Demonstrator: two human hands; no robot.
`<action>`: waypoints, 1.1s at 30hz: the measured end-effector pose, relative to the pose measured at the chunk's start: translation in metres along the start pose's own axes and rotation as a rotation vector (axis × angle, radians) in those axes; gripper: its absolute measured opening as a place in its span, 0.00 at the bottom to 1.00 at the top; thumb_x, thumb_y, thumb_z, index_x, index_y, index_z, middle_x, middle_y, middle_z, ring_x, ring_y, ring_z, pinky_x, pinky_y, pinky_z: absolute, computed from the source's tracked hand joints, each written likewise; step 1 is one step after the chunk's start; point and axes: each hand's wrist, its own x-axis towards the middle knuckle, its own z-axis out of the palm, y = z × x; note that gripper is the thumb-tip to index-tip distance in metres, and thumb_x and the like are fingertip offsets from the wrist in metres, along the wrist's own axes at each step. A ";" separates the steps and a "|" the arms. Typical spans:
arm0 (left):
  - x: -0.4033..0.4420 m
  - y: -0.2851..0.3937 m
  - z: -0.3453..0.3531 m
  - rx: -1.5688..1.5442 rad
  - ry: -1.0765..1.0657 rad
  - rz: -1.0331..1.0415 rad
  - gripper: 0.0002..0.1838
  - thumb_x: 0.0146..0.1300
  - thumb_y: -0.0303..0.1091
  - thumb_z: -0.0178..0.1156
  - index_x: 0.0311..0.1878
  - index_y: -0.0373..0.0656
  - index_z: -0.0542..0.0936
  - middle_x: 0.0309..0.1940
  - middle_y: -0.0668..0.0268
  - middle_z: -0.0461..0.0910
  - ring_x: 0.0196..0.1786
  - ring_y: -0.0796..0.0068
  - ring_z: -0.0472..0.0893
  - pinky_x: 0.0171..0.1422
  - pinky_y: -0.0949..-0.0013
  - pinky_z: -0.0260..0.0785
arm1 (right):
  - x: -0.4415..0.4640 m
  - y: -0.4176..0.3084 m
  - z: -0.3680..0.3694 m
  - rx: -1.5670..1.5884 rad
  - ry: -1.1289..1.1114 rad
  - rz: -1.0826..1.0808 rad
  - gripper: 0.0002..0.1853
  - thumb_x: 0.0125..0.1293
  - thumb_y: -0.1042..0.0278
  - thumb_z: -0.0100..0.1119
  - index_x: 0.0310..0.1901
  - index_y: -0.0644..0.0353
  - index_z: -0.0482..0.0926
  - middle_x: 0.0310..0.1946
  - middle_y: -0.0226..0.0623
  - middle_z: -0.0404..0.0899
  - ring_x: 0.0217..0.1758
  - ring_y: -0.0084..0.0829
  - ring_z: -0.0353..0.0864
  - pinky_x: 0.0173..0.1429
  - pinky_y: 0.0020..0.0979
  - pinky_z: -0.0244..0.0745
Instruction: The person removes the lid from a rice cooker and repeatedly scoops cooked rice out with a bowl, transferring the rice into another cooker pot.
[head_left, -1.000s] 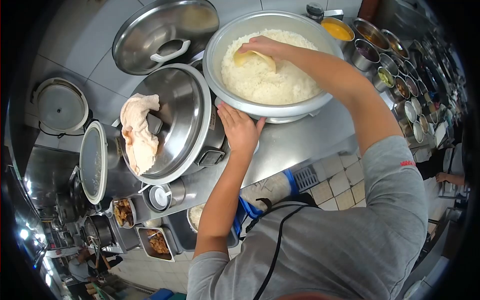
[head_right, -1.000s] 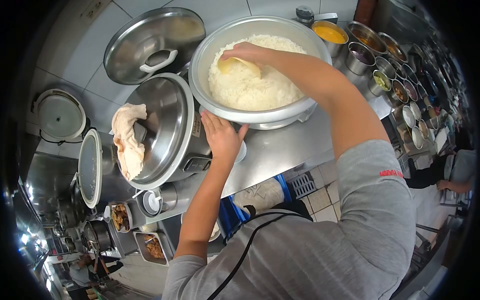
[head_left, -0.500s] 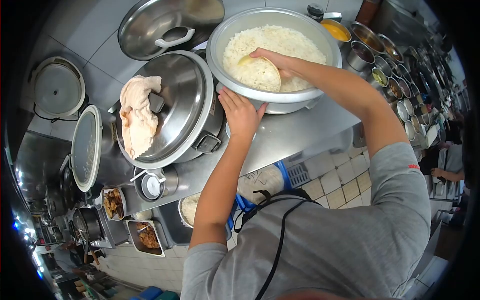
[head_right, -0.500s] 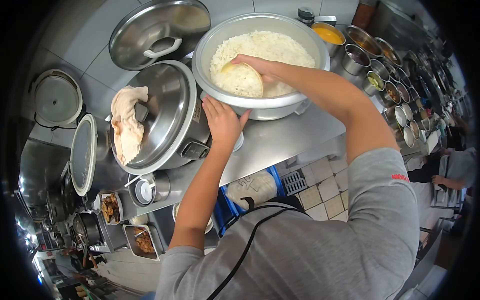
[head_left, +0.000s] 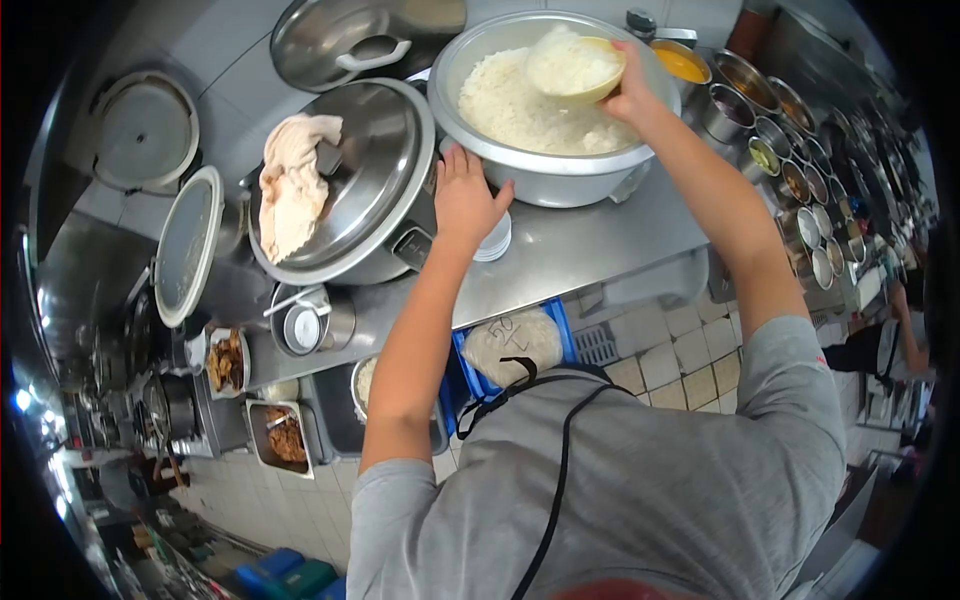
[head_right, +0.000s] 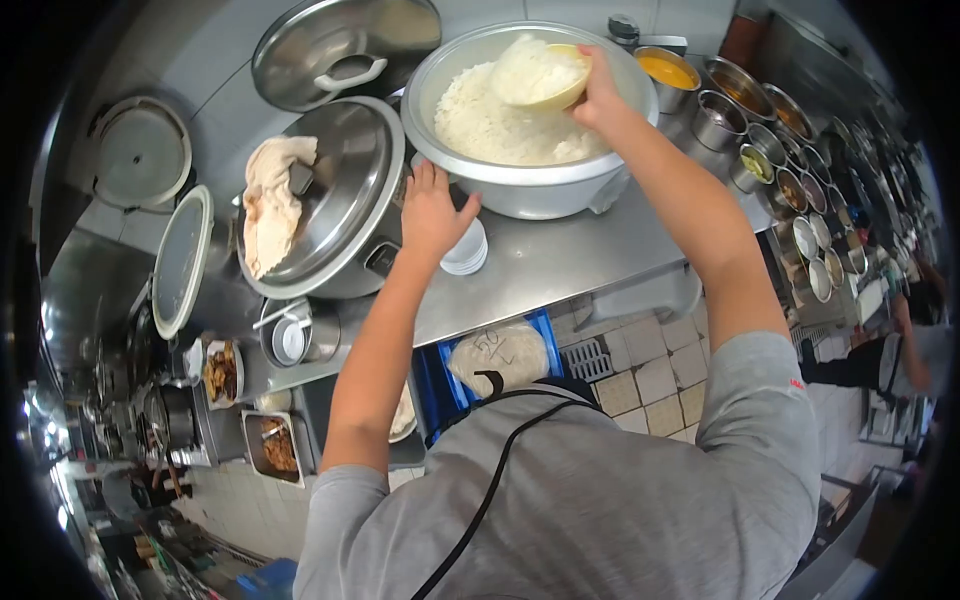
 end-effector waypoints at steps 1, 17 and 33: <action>-0.006 -0.002 -0.011 -0.093 0.039 -0.022 0.35 0.68 0.49 0.69 0.67 0.28 0.78 0.69 0.37 0.76 0.73 0.39 0.75 0.80 0.46 0.65 | -0.018 0.000 0.010 0.048 0.083 -0.020 0.33 0.68 0.44 0.62 0.67 0.59 0.78 0.69 0.42 0.80 0.71 0.43 0.80 0.75 0.47 0.77; -0.490 0.048 -0.150 -0.179 -0.258 -0.871 0.11 0.69 0.38 0.66 0.36 0.39 0.80 0.35 0.54 0.85 0.40 0.48 0.85 0.46 0.51 0.78 | 0.023 0.023 0.008 -0.049 -0.019 -0.158 0.38 0.69 0.45 0.40 0.73 0.62 0.72 0.73 0.53 0.73 0.76 0.59 0.73 0.77 0.67 0.69; -0.764 -0.061 -0.252 -0.210 -0.531 -1.110 0.17 0.73 0.44 0.61 0.33 0.40 0.83 0.24 0.51 0.84 0.31 0.44 0.86 0.40 0.46 0.79 | -0.041 0.069 0.042 0.216 0.113 -0.291 0.39 0.72 0.40 0.36 0.72 0.61 0.75 0.70 0.55 0.77 0.74 0.64 0.74 0.76 0.72 0.71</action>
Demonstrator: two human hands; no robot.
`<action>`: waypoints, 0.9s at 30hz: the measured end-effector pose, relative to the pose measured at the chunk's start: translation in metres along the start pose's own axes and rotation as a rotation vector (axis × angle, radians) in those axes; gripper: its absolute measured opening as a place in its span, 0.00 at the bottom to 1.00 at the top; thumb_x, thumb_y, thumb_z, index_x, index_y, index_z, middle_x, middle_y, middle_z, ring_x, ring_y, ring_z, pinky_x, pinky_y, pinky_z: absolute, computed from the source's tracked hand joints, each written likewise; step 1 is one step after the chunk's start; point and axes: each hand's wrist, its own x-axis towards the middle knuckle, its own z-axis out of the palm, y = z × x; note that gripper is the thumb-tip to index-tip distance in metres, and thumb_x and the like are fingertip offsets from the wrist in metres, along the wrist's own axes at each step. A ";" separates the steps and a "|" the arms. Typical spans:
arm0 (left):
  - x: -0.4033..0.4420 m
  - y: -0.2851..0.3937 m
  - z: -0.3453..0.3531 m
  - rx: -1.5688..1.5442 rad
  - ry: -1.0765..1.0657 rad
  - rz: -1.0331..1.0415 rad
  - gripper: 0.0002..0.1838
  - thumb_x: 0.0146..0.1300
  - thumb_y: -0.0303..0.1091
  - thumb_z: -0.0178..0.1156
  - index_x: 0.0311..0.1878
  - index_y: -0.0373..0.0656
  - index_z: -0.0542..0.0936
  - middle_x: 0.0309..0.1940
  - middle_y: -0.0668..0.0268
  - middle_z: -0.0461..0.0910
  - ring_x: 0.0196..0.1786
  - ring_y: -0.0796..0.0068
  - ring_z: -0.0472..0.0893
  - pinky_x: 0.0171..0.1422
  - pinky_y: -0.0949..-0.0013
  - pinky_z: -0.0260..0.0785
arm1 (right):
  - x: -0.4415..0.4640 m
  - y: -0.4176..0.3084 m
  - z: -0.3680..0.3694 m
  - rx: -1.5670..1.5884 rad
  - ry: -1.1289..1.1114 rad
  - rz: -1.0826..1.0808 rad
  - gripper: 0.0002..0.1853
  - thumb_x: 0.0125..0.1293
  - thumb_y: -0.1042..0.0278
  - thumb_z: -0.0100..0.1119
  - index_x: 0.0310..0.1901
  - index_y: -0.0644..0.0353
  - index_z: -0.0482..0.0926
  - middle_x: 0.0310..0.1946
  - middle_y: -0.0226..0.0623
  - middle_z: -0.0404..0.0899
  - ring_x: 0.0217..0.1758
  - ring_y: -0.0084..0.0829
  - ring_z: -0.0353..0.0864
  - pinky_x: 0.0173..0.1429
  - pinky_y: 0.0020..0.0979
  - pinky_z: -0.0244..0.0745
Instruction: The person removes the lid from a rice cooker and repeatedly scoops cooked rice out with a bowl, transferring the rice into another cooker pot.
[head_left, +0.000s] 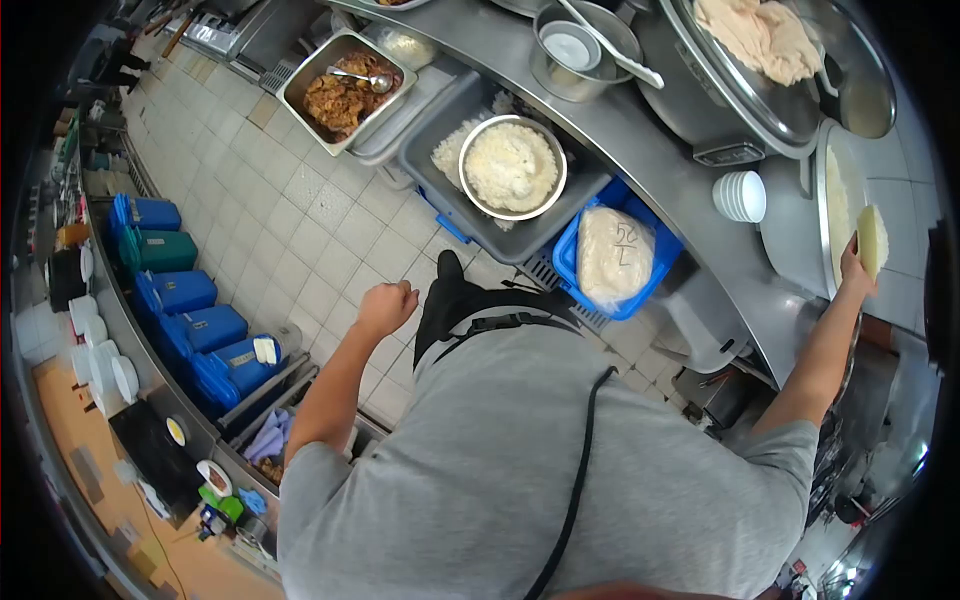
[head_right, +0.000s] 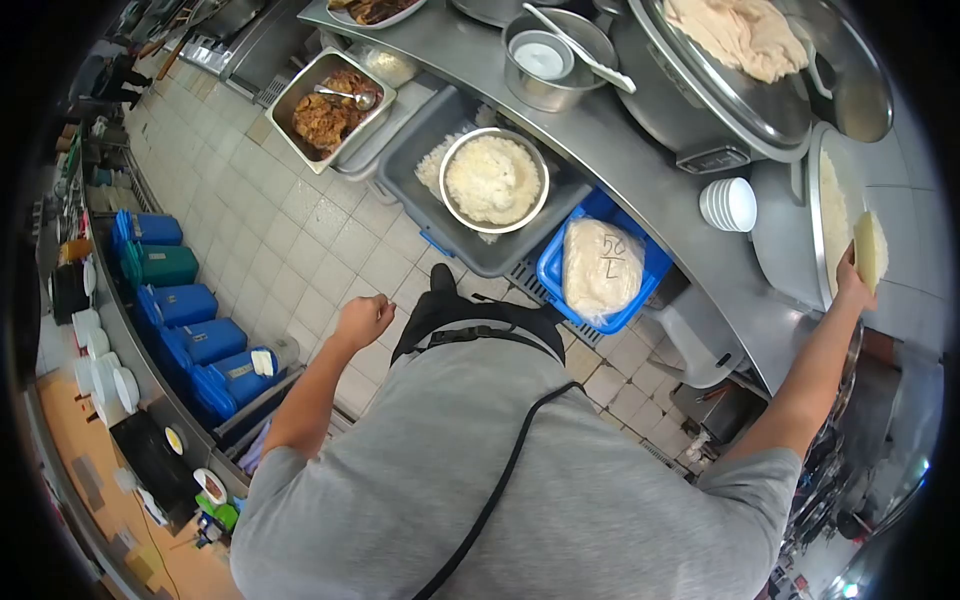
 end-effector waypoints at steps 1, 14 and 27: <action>0.004 -0.014 -0.012 0.024 0.010 0.027 0.17 0.73 0.44 0.61 0.33 0.40 0.83 0.24 0.51 0.84 0.32 0.43 0.86 0.40 0.45 0.79 | -0.014 0.004 0.006 0.010 0.018 -0.042 0.38 0.72 0.42 0.36 0.72 0.62 0.75 0.71 0.55 0.77 0.74 0.63 0.74 0.76 0.71 0.70; 0.116 -0.011 -0.129 0.069 0.121 0.197 0.17 0.72 0.44 0.65 0.33 0.41 0.82 0.24 0.51 0.85 0.30 0.45 0.87 0.38 0.46 0.79 | -0.065 0.029 0.031 0.073 0.007 -0.094 0.39 0.70 0.39 0.37 0.72 0.59 0.75 0.71 0.53 0.76 0.74 0.62 0.74 0.74 0.72 0.70; 0.365 0.028 -0.372 -0.263 0.428 0.422 0.16 0.74 0.39 0.67 0.32 0.38 0.83 0.18 0.58 0.75 0.20 0.63 0.74 0.29 0.60 0.68 | -0.243 0.137 0.244 -0.281 -0.116 -0.389 0.33 0.75 0.54 0.40 0.76 0.64 0.69 0.77 0.54 0.69 0.81 0.60 0.66 0.84 0.64 0.60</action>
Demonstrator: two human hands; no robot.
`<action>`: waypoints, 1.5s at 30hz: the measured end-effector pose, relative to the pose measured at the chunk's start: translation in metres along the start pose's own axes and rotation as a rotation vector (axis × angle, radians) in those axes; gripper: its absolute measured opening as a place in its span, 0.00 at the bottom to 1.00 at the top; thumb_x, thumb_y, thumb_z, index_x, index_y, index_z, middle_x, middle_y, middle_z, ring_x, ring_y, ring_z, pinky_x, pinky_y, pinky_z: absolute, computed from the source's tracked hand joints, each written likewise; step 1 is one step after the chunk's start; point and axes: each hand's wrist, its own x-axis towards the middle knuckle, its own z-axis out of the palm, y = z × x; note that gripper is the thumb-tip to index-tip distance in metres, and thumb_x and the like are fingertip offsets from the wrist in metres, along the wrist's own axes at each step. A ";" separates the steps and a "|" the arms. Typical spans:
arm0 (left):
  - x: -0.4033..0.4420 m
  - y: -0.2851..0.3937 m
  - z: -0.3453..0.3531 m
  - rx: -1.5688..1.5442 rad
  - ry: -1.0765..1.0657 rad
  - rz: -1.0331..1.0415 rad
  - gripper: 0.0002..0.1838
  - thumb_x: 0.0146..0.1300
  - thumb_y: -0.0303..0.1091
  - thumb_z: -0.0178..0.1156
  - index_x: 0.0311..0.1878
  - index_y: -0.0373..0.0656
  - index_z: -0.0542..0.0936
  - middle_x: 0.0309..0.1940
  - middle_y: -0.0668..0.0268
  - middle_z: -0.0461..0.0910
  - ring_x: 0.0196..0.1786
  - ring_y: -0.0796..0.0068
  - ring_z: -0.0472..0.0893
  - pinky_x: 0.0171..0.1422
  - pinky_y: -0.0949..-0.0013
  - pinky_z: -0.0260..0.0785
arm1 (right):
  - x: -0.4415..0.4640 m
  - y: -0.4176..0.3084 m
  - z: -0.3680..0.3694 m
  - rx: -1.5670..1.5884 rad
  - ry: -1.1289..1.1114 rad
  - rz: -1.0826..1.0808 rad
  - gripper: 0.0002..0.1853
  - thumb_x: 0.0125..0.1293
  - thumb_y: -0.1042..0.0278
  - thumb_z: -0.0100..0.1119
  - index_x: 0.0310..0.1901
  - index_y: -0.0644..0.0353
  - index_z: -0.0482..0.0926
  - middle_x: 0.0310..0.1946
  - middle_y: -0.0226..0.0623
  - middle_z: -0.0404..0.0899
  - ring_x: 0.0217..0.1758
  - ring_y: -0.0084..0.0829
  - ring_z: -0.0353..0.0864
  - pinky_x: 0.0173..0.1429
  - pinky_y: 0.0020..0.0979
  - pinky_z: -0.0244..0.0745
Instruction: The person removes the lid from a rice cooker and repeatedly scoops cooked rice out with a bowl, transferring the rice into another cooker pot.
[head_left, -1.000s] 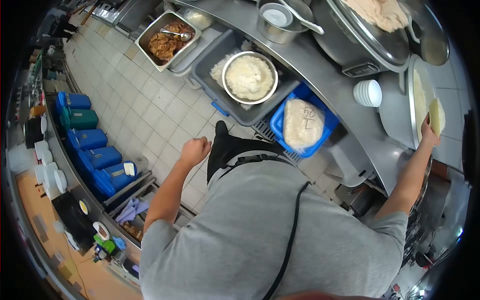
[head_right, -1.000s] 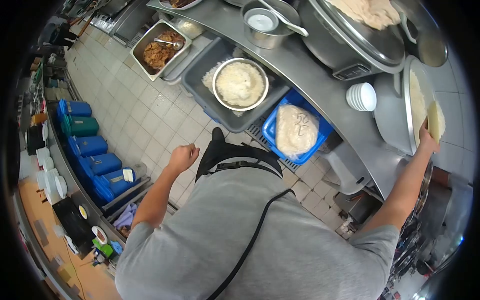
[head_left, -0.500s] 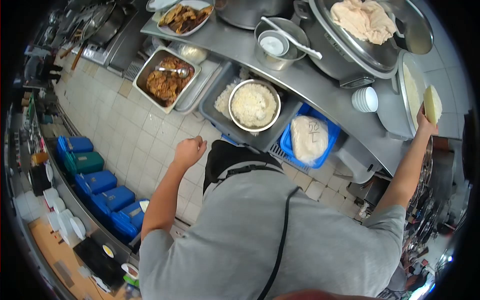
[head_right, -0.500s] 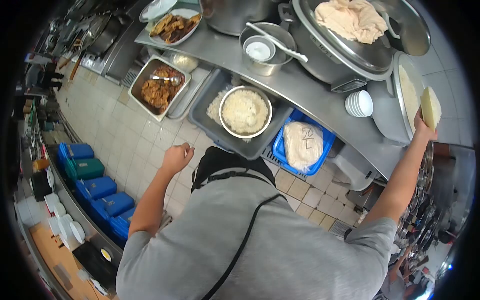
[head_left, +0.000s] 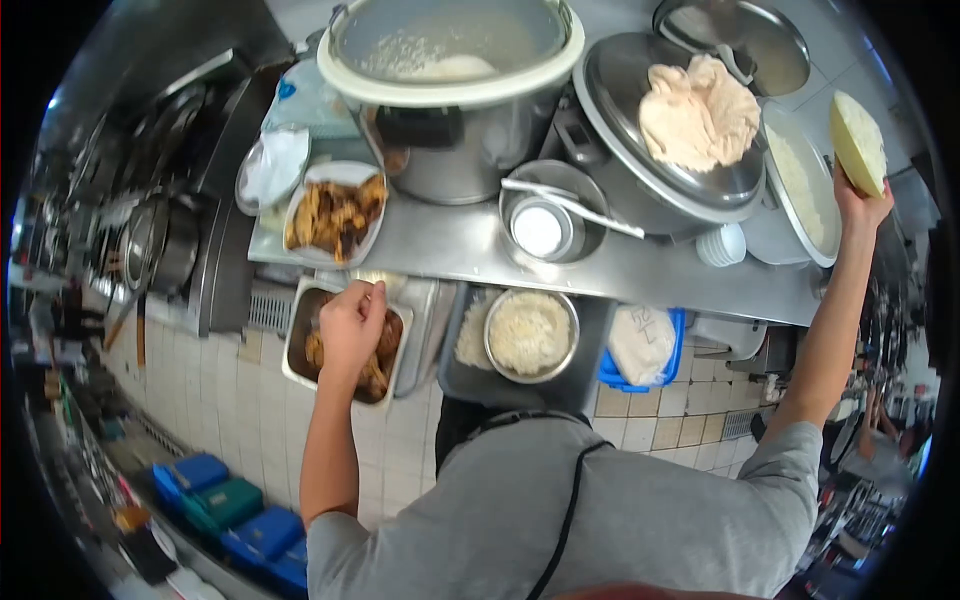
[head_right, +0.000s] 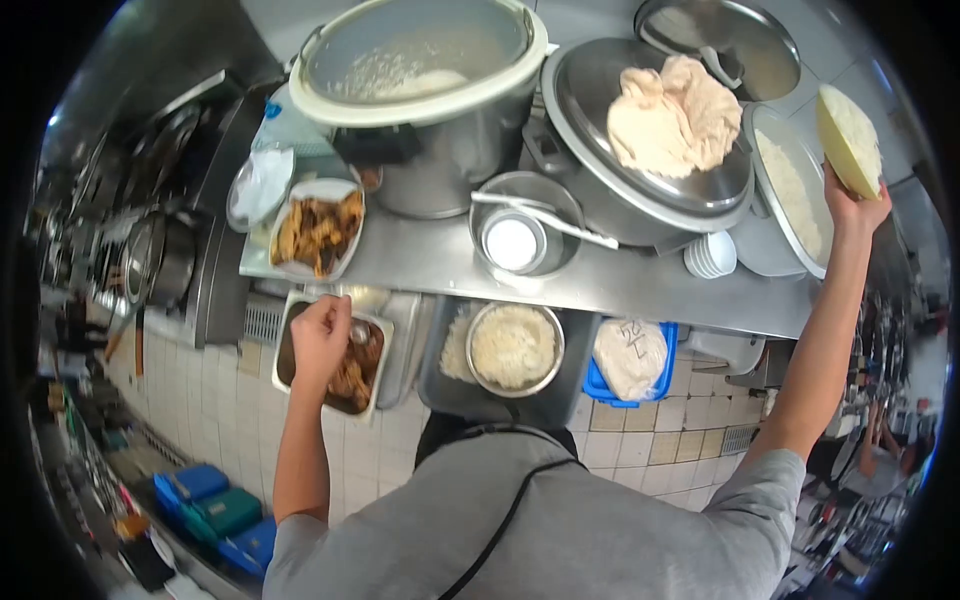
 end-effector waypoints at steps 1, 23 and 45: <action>0.032 -0.002 -0.004 -0.136 0.076 0.008 0.15 0.75 0.37 0.68 0.34 0.36 0.83 0.16 0.64 0.71 0.20 0.73 0.69 0.28 0.66 0.64 | -0.030 0.009 0.041 -0.038 0.013 -0.039 0.32 0.77 0.56 0.39 0.76 0.64 0.68 0.77 0.54 0.69 0.81 0.59 0.66 0.85 0.64 0.59; 0.235 0.075 0.051 -0.193 0.399 0.854 0.08 0.57 0.38 0.70 0.36 0.53 0.80 0.37 0.75 0.70 0.37 0.73 0.71 0.42 0.65 0.61 | -0.183 0.419 0.417 -1.818 -1.487 -0.269 0.36 0.64 0.35 0.65 0.51 0.69 0.88 0.51 0.55 0.89 0.55 0.46 0.89 0.57 0.46 0.84; 0.237 0.072 0.067 -0.334 0.517 0.827 0.06 0.55 0.42 0.70 0.31 0.58 0.81 0.33 0.82 0.71 0.39 0.81 0.69 0.45 0.70 0.58 | -0.237 0.451 0.332 -2.084 -1.625 0.181 0.39 0.58 0.32 0.71 0.45 0.71 0.87 0.40 0.58 0.89 0.45 0.52 0.91 0.54 0.46 0.86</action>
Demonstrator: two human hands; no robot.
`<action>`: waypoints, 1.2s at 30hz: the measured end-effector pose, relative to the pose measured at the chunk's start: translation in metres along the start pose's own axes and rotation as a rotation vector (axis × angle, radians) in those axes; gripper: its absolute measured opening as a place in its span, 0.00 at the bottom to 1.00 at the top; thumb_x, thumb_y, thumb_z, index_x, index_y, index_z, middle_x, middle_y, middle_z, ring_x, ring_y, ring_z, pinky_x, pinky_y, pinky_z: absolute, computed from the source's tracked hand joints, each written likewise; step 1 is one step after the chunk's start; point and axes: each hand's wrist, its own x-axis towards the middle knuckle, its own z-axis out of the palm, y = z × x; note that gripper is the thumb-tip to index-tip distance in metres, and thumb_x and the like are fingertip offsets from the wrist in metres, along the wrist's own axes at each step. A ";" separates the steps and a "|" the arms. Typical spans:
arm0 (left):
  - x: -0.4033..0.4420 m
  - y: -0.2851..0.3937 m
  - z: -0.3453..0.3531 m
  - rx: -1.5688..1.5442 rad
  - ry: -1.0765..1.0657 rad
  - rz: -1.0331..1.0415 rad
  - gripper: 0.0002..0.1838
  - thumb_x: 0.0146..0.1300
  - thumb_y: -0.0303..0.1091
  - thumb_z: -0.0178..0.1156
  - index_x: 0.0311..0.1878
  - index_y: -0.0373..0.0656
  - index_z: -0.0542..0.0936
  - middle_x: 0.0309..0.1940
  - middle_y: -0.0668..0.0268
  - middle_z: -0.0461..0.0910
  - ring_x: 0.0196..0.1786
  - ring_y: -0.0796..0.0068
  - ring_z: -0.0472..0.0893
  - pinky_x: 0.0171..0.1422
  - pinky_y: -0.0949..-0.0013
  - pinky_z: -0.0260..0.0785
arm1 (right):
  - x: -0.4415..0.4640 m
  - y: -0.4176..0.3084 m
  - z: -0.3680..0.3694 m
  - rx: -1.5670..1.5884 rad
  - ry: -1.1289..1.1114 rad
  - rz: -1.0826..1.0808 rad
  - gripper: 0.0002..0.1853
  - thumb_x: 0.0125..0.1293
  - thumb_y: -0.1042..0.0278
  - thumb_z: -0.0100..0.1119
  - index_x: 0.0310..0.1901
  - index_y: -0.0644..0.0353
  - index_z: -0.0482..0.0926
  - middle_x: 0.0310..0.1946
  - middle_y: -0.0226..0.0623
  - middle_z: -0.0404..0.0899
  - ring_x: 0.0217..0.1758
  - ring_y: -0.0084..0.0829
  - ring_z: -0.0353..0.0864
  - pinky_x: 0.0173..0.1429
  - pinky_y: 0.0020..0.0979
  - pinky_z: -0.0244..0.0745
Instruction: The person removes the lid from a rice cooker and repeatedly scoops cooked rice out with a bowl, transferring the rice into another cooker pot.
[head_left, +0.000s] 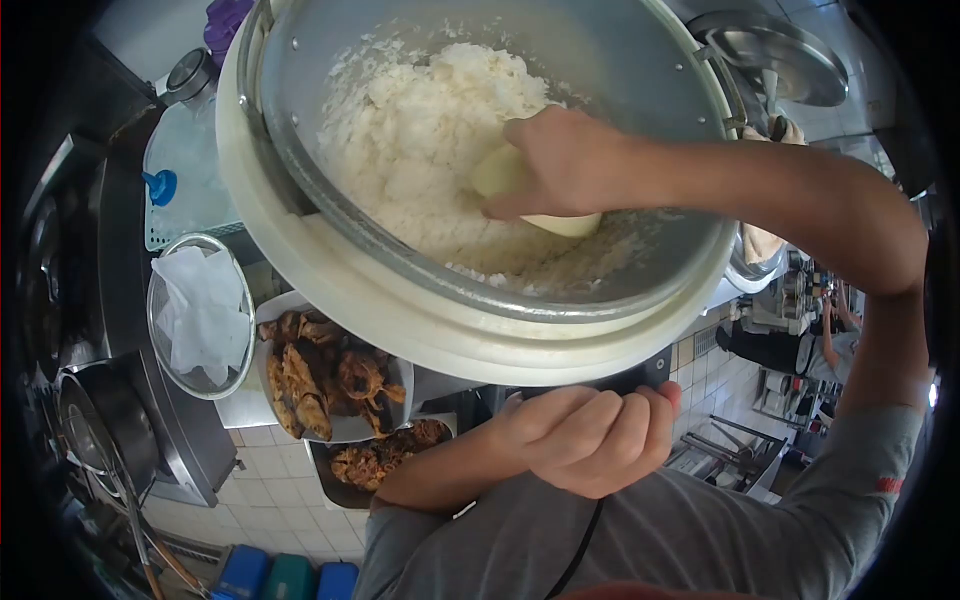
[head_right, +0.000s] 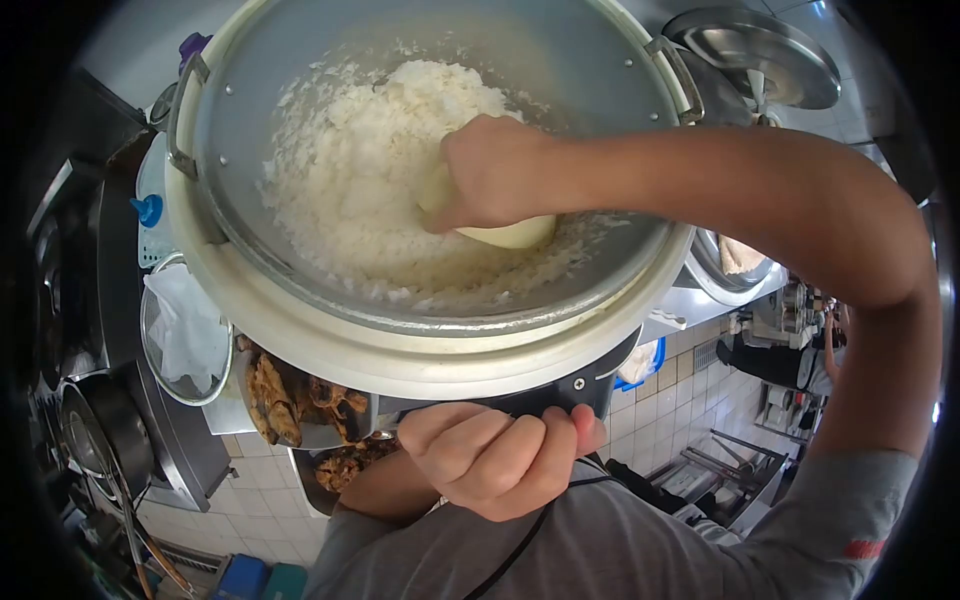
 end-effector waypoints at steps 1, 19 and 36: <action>0.000 0.001 0.002 0.010 0.012 -0.010 0.07 0.56 0.42 0.70 0.31 0.58 0.80 0.33 0.83 0.71 0.39 0.81 0.69 0.46 0.70 0.58 | 0.005 0.000 0.004 0.050 -0.006 0.049 0.40 0.58 0.30 0.68 0.44 0.70 0.89 0.43 0.57 0.90 0.46 0.50 0.91 0.54 0.45 0.86; -0.001 0.006 0.005 0.081 0.061 -0.033 0.08 0.51 0.39 0.72 0.29 0.59 0.79 0.31 0.82 0.71 0.39 0.80 0.70 0.46 0.71 0.59 | 0.023 0.007 0.055 0.954 0.048 0.395 0.33 0.67 0.35 0.55 0.45 0.66 0.84 0.40 0.47 0.85 0.27 0.39 0.84 0.30 0.39 0.80; 0.005 0.005 0.002 0.019 0.045 -0.034 0.07 0.52 0.38 0.72 0.30 0.55 0.82 0.31 0.79 0.75 0.37 0.76 0.74 0.47 0.66 0.63 | 0.002 0.033 -0.056 0.467 0.058 0.185 0.38 0.66 0.33 0.58 0.57 0.67 0.83 0.54 0.54 0.85 0.47 0.49 0.92 0.43 0.45 0.92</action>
